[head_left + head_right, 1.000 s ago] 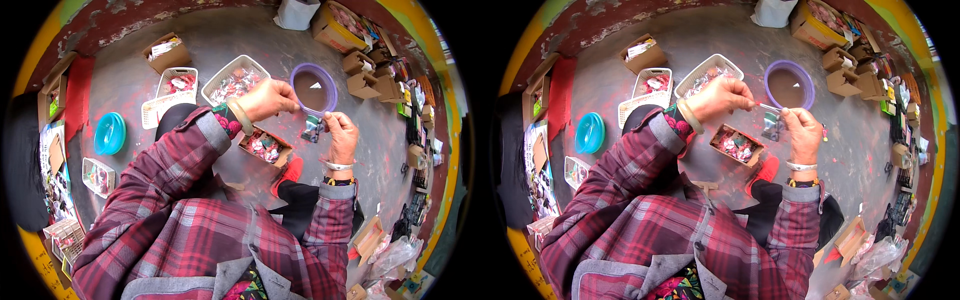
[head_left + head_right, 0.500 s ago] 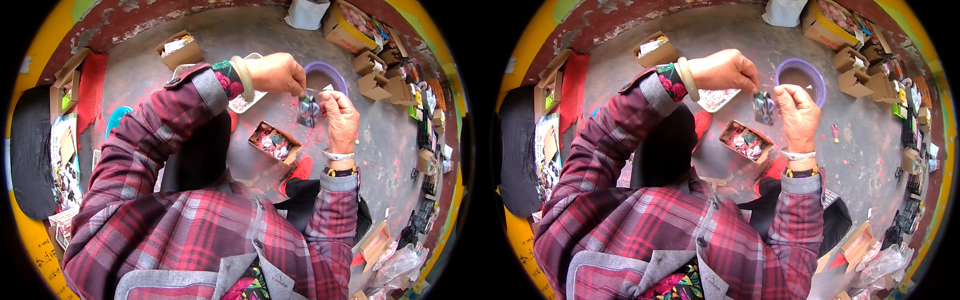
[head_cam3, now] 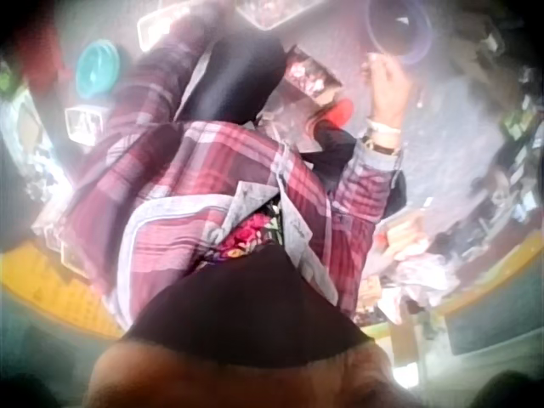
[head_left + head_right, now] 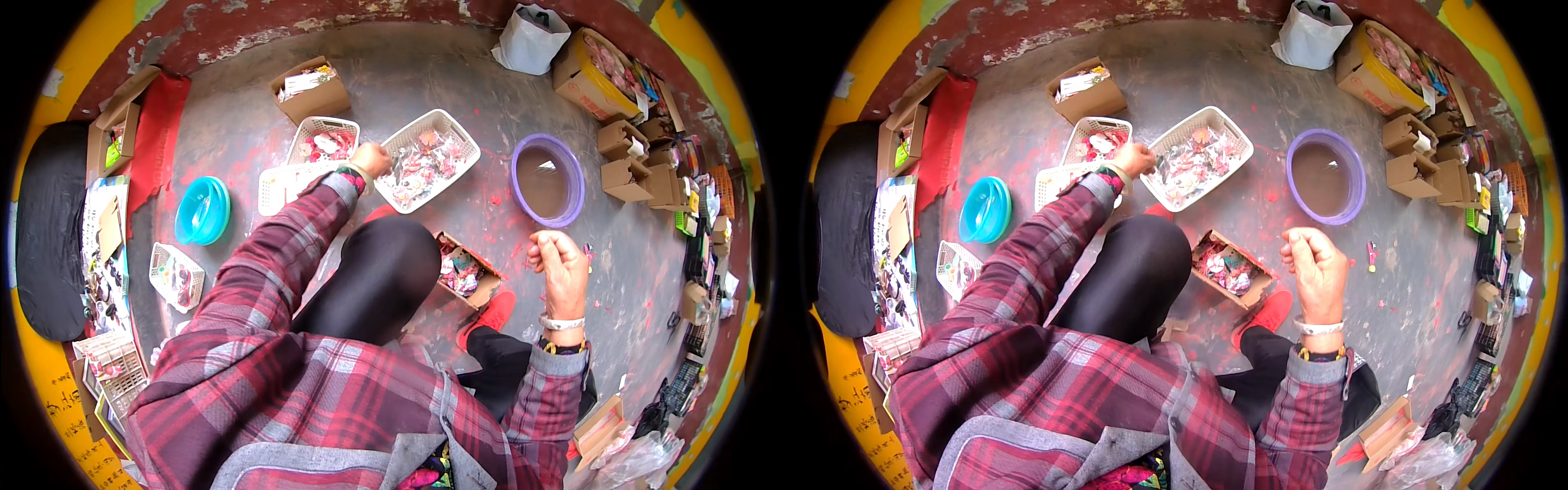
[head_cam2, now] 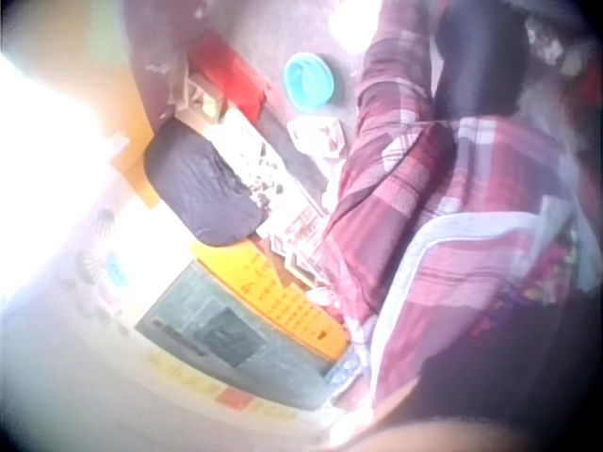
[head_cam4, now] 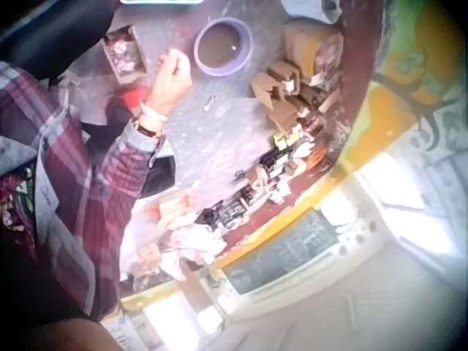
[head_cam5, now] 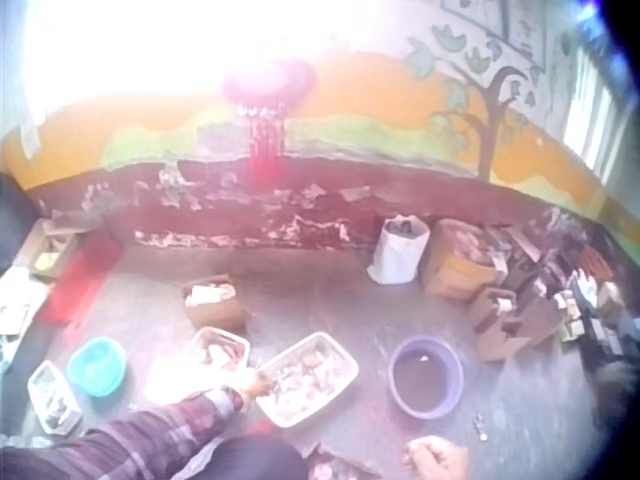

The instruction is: The person sits on the floor and repeatedly picks small items from a white basket, wraps each one in clear plastic, and places the wrapped item into a cardboard box. The person handles items one at a time, using both hands to fold and seal the plastic around each object.

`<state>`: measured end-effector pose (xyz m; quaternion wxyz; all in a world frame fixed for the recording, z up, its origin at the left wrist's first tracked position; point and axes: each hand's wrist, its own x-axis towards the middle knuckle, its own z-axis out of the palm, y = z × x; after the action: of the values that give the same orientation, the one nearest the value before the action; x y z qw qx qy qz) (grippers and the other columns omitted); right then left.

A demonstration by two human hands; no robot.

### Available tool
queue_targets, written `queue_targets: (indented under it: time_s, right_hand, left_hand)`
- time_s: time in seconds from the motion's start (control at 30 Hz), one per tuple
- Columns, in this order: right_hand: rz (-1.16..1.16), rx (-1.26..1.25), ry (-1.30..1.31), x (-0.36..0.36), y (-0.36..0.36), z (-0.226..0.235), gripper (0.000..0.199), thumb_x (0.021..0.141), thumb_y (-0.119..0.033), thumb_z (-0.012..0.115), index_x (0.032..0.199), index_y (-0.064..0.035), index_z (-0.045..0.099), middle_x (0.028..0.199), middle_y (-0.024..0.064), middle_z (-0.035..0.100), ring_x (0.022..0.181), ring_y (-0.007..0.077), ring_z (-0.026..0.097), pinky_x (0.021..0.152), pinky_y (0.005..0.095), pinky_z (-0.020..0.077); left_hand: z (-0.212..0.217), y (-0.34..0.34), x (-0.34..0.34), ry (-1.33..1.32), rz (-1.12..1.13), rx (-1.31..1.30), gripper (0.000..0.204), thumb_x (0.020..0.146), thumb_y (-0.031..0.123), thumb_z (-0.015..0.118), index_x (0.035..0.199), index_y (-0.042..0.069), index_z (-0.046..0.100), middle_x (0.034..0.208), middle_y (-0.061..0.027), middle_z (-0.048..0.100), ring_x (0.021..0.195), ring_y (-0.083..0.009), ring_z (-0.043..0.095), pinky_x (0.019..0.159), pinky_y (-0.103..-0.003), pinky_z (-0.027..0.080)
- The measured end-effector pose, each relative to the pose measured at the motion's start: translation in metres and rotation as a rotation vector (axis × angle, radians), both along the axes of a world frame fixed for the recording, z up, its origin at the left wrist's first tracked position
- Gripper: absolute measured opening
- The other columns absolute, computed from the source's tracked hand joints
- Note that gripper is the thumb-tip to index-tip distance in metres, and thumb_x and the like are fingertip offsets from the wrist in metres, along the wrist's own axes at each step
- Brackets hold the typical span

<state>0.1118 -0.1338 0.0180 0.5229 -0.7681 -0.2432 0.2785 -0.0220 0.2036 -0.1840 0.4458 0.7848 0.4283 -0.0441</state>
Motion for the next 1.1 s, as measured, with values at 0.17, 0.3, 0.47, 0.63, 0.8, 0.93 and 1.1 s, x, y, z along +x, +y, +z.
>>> queue_targets:
  time_s: [0.17, 0.3, 0.47, 0.63, 0.8, 0.93, 1.1]
  right_hand:
    - [-0.002, -0.05, 0.013, 0.003, 0.002, -0.004, 0.02, 0.088, -0.02, 0.055, 0.087, -0.001, 0.062, 0.071, 0.0007, 0.059, 0.064, 0.0059, 0.054, 0.054, 0.0192, 0.0415]
    - [-0.006, -0.091, 0.035, 0.006, 0.007, -0.008, 0.019, 0.088, -0.019, 0.056, 0.086, -0.001, 0.063, 0.071, 0.0008, 0.059, 0.063, 0.006, 0.054, 0.054, 0.0193, 0.0415]
    - [0.02, -0.105, 0.031, 0.008, 0.013, -0.014, 0.019, 0.088, -0.018, 0.055, 0.085, -0.001, 0.063, 0.071, 0.0009, 0.059, 0.063, 0.0063, 0.054, 0.053, 0.0194, 0.0416]
    - [0.023, -0.092, 0.017, 0.003, 0.014, -0.007, 0.019, 0.088, -0.018, 0.056, 0.085, -0.0013, 0.063, 0.071, 0.0011, 0.06, 0.063, 0.0063, 0.054, 0.053, 0.0193, 0.0417]
    - [0.059, -0.09, 0.012, 0.0, 0.016, -0.01, 0.017, 0.088, -0.017, 0.055, 0.086, -0.0019, 0.063, 0.071, 0.0011, 0.06, 0.062, 0.0062, 0.055, 0.053, 0.0188, 0.0416]
    - [0.067, -0.077, 0.003, -0.004, 0.011, -0.012, 0.017, 0.089, -0.017, 0.055, 0.087, -0.0017, 0.063, 0.07, 0.0013, 0.06, 0.061, 0.0062, 0.054, 0.053, 0.0184, 0.0413]
    - [0.078, -0.077, -0.004, -0.011, 0.01, -0.009, 0.018, 0.089, -0.018, 0.055, 0.087, -0.0012, 0.062, 0.07, 0.0012, 0.059, 0.061, 0.0067, 0.054, 0.054, 0.0187, 0.0408]
  left_hand:
    - [-0.057, -0.008, 0.022, -0.074, 0.225, -0.242, 0.019, 0.079, 0.02, 0.059, 0.078, 0.002, 0.065, 0.072, -0.0071, 0.067, 0.065, -0.0139, 0.064, 0.053, -0.028, 0.048]
    - [-0.078, -0.015, 0.048, -0.472, 0.57, -0.763, 0.017, 0.082, 0.017, 0.059, 0.079, 0.0, 0.063, 0.077, -0.0115, 0.067, 0.066, -0.0183, 0.064, 0.053, -0.03, 0.048]
    - [-0.147, -0.01, 0.023, 0.105, -0.177, -0.103, 0.019, 0.082, 0.015, 0.058, 0.089, -0.003, 0.062, 0.076, -0.0139, 0.066, 0.061, -0.0228, 0.063, 0.05, -0.032, 0.049]
    - [-0.081, -0.031, -0.016, -0.003, 0.295, -0.619, 0.022, 0.085, 0.019, 0.054, 0.089, -0.001, 0.063, 0.076, -0.0109, 0.065, 0.063, -0.0205, 0.062, 0.056, -0.031, 0.051]
    - [-0.049, -0.04, -0.118, -0.224, 0.424, -0.582, 0.02, 0.084, 0.018, 0.053, 0.083, 0.001, 0.062, 0.074, -0.0077, 0.064, 0.063, -0.0162, 0.061, 0.057, -0.029, 0.051]
    - [-0.05, -0.027, -0.207, -0.242, 0.661, -0.344, 0.019, 0.083, 0.017, 0.052, 0.08, 0.001, 0.062, 0.07, -0.0082, 0.064, 0.059, -0.0146, 0.06, 0.053, -0.026, 0.049]
    - [-0.067, -0.002, -0.274, -0.196, 1.008, -0.132, 0.018, 0.078, 0.018, 0.055, 0.077, 0.001, 0.063, 0.067, -0.007, 0.063, 0.056, -0.0124, 0.057, 0.052, -0.026, 0.046]
